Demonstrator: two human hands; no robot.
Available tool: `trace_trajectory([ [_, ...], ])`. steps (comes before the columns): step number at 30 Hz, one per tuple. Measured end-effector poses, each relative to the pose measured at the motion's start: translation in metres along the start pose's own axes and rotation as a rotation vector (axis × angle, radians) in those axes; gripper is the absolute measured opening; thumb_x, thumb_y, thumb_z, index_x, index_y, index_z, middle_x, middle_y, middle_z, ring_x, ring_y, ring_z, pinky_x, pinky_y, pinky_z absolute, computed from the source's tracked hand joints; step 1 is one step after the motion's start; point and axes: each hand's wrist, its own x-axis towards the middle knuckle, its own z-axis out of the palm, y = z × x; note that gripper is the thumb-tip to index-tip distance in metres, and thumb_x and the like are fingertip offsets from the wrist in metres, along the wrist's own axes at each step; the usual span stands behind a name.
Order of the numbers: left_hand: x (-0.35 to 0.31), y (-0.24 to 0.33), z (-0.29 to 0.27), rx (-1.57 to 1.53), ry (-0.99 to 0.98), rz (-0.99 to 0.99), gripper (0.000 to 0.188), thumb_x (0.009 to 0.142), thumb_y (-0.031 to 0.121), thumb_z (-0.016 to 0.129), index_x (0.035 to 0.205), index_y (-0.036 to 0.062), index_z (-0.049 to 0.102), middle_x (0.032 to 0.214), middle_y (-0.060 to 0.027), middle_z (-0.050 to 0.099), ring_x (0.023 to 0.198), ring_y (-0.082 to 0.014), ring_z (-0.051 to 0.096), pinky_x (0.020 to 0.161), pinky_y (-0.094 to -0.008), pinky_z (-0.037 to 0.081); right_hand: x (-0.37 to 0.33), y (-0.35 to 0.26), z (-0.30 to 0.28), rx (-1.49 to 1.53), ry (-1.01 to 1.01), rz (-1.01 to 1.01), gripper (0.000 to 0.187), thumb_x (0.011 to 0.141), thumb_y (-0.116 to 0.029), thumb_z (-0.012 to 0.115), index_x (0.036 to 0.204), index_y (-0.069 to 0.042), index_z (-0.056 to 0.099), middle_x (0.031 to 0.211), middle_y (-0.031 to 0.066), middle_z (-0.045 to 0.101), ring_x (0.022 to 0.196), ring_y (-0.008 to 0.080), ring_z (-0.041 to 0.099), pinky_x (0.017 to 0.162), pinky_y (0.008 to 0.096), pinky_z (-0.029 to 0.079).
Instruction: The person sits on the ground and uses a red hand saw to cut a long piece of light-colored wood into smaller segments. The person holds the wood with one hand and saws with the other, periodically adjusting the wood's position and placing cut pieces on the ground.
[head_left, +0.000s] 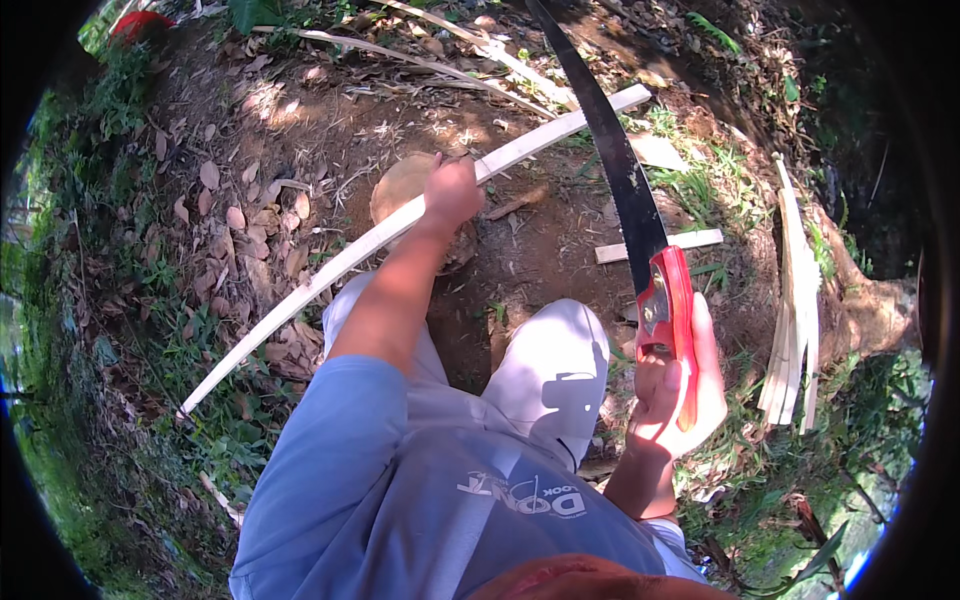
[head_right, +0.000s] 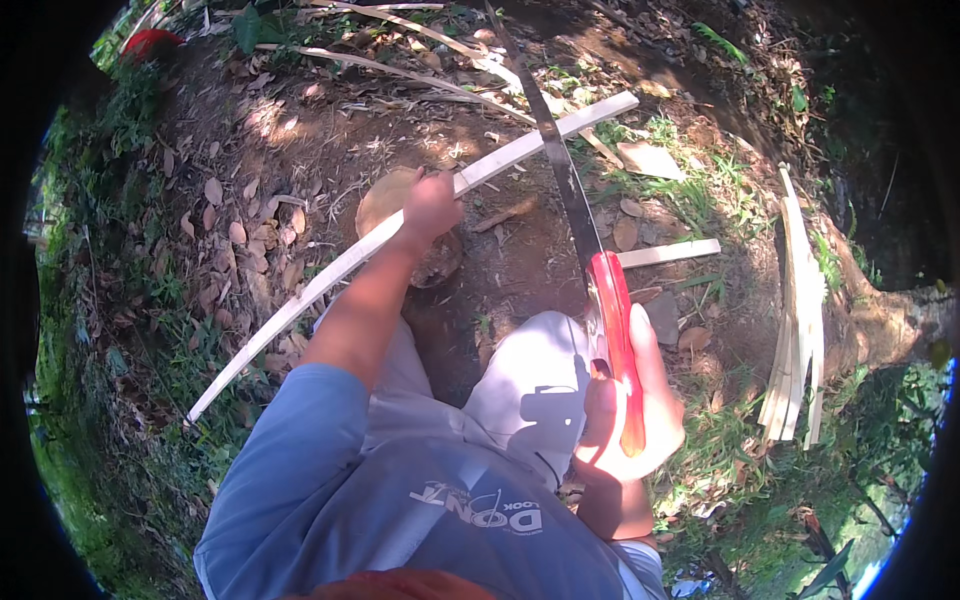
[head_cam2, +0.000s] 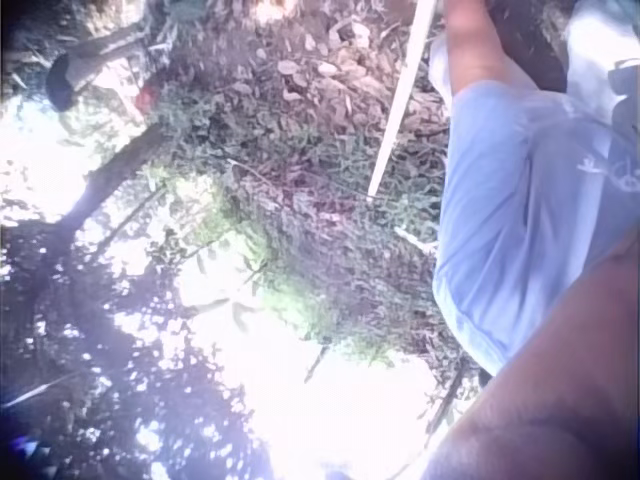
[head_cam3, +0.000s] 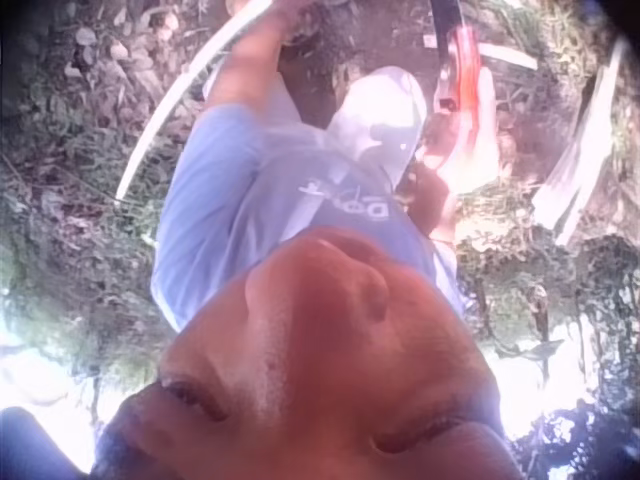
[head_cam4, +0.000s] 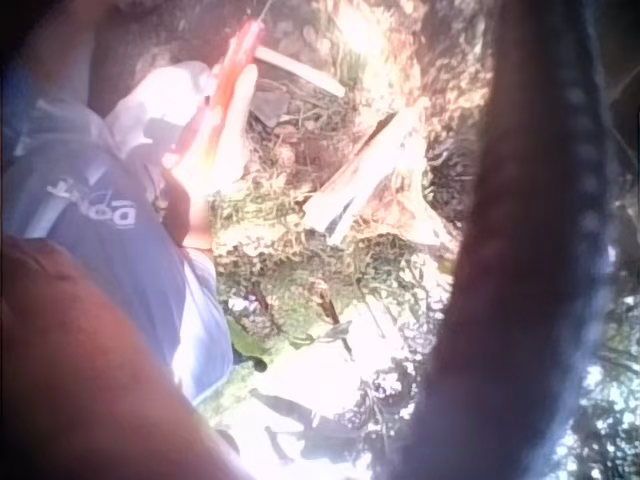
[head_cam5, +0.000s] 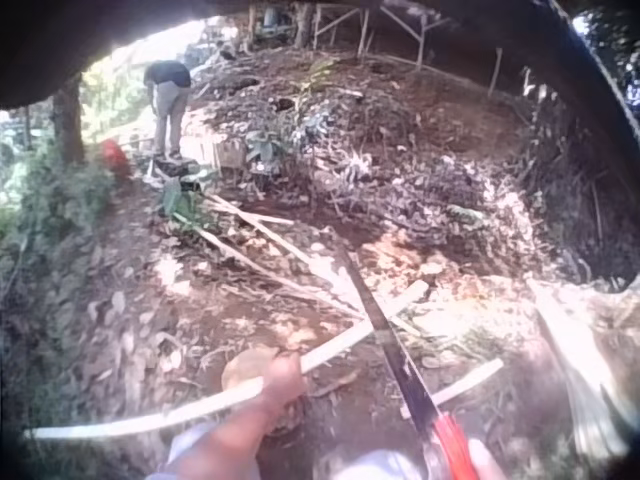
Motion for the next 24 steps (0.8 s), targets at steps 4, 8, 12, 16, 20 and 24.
trace_trajectory([
  [4,0.008,0.012,-0.011,-0.118,-0.158,0.033,0.030,0.078,0.023,0.073,0.103,0.0064,0.070,0.094,-0.0121,0.076,0.098,-0.0312,0.073,0.120,-0.0450,0.040,0.045,0.069,0.008,-0.139,-0.106,0.080,0.052,0.104,-0.023,0.065,0.149,0.003,0.057,0.128,0.0178,0.074,0.104,0.0139,0.069,0.094,0.0300,0.053],
  [8,0.012,0.001,-0.015,-0.153,-0.058,0.022,0.033,0.079,0.029,0.075,0.103,0.0065,0.073,0.098,-0.0132,0.077,0.102,-0.0308,0.073,0.123,-0.0448,0.035,0.074,0.153,0.064,-0.005,-0.230,0.109,0.047,0.104,-0.017,0.066,0.147,0.001,0.060,0.127,0.0175,0.074,0.109,0.0132,0.066,0.096,0.0284,0.051],
  [12,0.009,0.003,-0.019,-0.103,-0.128,-0.012,0.036,0.081,0.037,0.075,0.101,0.0069,0.077,0.103,-0.0160,0.077,0.109,-0.0288,0.072,0.128,-0.0425,0.027,0.102,0.203,0.108,-0.032,-0.307,0.020,0.044,0.106,-0.023,0.064,0.143,0.001,0.064,0.114,0.0148,0.077,0.096,0.0107,0.066,0.085,0.0274,0.052],
  [16,0.010,0.005,-0.025,-0.084,-0.187,-0.023,0.027,0.078,0.023,0.071,0.100,0.0057,0.073,0.097,-0.0189,0.074,0.101,-0.0326,0.072,0.126,-0.0442,0.033,0.123,0.225,0.142,-0.061,-0.322,-0.052,0.042,0.107,-0.025,0.061,0.141,-0.001,0.066,0.095,0.0113,0.076,0.074,0.0075,0.059,0.068,0.0281,0.049],
  [20,0.009,-0.002,-0.018,-0.070,-0.114,0.001,0.027,0.079,0.022,0.069,0.100,0.0063,0.073,0.093,-0.0185,0.075,0.099,-0.0325,0.073,0.125,-0.0439,0.033,0.123,0.234,0.151,-0.068,-0.313,-0.144,0.040,0.107,-0.023,0.060,0.141,-0.003,0.067,0.095,0.0130,0.076,0.072,0.0084,0.060,0.067,0.0282,0.049],
  [24,0.015,-0.001,-0.018,-0.043,-0.264,-0.049,0.032,0.082,0.030,0.070,0.104,0.0076,0.075,0.102,-0.0162,0.077,0.109,-0.0283,0.071,0.128,-0.0423,0.028,0.109,0.243,0.131,-0.116,-0.396,0.031,0.041,0.106,-0.022,0.059,0.143,-0.005,0.066,0.103,0.0148,0.078,0.076,0.0101,0.064,0.071,0.0286,0.051],
])
